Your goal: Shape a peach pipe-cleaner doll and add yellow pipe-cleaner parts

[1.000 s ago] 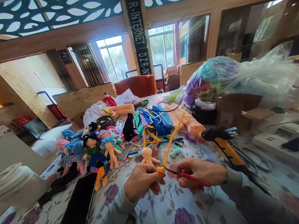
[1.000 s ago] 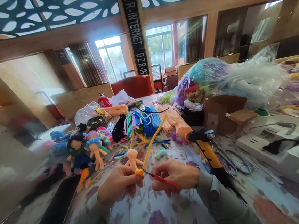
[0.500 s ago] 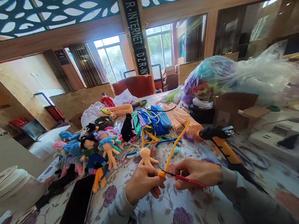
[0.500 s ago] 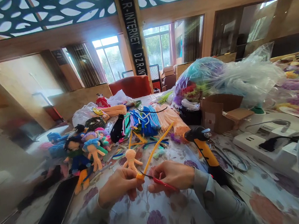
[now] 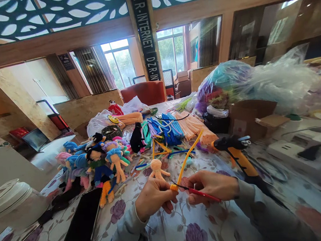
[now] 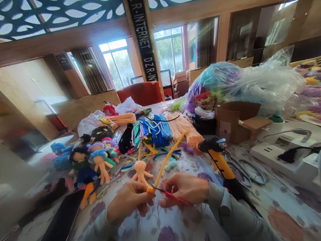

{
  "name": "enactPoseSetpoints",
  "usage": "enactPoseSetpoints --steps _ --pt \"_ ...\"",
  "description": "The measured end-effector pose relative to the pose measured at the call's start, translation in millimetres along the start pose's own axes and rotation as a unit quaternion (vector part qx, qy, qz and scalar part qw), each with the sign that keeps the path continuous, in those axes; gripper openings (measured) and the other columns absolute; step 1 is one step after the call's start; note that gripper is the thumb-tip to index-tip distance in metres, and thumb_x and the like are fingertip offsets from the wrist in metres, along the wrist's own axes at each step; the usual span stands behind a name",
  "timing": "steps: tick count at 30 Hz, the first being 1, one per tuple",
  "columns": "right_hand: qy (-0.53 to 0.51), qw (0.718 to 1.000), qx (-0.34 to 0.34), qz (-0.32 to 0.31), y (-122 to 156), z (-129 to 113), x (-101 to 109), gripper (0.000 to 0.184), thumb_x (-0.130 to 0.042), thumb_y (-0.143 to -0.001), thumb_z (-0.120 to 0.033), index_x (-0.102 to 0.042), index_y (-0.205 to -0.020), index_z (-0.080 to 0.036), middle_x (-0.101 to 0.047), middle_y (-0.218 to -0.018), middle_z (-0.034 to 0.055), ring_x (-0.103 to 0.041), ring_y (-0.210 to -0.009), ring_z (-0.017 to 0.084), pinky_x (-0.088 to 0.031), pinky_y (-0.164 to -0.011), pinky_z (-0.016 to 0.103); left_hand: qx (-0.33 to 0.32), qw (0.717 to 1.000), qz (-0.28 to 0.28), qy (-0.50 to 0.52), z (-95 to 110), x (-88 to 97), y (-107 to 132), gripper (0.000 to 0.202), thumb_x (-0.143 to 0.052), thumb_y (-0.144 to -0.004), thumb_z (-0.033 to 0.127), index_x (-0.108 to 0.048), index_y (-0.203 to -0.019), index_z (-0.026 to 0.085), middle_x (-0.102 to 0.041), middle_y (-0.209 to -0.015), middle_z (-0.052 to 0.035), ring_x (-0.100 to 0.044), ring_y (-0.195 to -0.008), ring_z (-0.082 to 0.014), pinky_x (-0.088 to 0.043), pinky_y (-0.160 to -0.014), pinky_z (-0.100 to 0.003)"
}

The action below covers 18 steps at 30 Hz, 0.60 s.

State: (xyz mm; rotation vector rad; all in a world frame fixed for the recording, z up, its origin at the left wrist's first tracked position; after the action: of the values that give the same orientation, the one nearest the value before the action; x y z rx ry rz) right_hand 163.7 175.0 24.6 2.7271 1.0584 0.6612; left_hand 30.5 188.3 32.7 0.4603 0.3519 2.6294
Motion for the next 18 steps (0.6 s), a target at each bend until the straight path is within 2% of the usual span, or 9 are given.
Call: enactPoseSetpoints --steps 9,18 --pt "0.049 0.999 0.000 0.022 -1.8 1.5 7.2 0.042 -0.069 -0.066 -0.057 -0.060 -0.075 -0.017 -0.052 -0.056 -0.0039 -0.043 -0.048 0.007 -0.032 -0.042 0.017 0.000 1.000 -0.017 0.014 -0.5 -4.1 1.1 0.019 -0.069 -0.066 0.025 -0.066 -0.051 0.013 -0.057 -0.041 -0.0004 -0.050 -0.034 -0.0077 -0.041 -0.037 -0.018" --pt "0.062 0.997 -0.040 0.008 -1.1 5.0 1.7 0.026 -0.065 -0.072 -0.042 -0.057 -0.067 -0.018 -0.047 -0.048 -0.0056 -0.042 -0.042 0.006 -0.030 -0.037 0.015 0.033 0.999 -0.030 -0.018 -9.3 -8.8 -1.7 0.021 -0.067 -0.067 0.027 -0.065 -0.050 0.016 -0.058 -0.041 -0.0006 -0.054 -0.038 -0.0103 -0.045 -0.041 -0.020"
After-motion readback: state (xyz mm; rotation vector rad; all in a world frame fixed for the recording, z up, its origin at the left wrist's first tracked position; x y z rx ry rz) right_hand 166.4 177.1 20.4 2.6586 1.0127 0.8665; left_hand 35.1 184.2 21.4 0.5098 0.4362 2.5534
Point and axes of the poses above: each hand's wrist, its own y-axis away from the middle knuckle, its own x-axis out of the back of the hand, z = x × y, the point moved 8 cm from there along -y, towards the middle knuckle
